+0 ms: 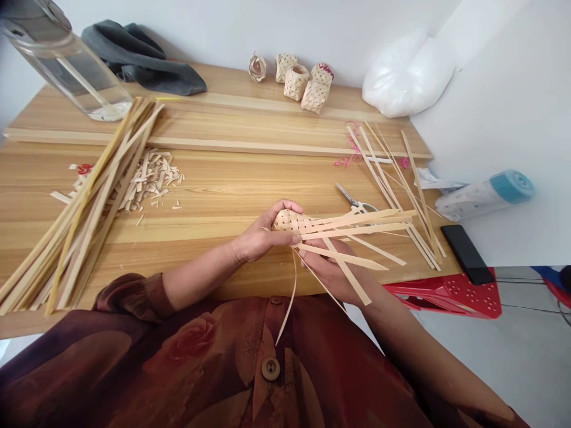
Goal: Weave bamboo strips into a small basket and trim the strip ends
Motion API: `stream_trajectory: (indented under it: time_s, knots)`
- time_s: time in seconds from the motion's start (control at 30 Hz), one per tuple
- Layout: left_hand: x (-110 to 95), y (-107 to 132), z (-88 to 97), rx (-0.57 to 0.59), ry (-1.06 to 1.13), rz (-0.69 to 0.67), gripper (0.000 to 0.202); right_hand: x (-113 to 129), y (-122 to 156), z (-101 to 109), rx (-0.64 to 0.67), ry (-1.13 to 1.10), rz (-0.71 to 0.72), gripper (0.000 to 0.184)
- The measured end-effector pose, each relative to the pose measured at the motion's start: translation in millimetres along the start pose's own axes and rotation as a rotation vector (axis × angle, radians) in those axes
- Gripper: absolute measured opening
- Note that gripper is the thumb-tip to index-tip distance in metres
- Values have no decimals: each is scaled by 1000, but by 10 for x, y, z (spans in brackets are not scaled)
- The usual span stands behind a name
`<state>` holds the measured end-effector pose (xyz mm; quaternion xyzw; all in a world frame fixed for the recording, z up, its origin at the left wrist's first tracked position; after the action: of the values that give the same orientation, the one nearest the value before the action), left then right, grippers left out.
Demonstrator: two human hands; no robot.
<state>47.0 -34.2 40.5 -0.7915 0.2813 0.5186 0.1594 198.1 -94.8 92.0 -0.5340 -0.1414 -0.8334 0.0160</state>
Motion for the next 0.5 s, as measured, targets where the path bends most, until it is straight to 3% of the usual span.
stream_trajectory:
  time_s: [0.17,0.37,0.5]
  knots:
    - [-12,10,-20,-57,-23,-48,52,5,24,-66,-24,-95,138,32]
    - [-41,24,-5,-147,-121,-125,47,-243,87,-124,-103,-23,34,32]
    - [-6,14,3,-177,-125,-134,49,-224,76,-122,-159,18,84,30]
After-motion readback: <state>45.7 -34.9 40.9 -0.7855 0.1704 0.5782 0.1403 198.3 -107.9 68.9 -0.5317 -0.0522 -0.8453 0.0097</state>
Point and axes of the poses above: each hand's wrist, its own y-axis away from the middle knuckle, its own z-axis out of the back of the hand, x = y × z, the point moved 4 cm from there along -y, towards the middle knuckle, and after that the axes turned 5 degrees about -y, right-handed, at the moved point
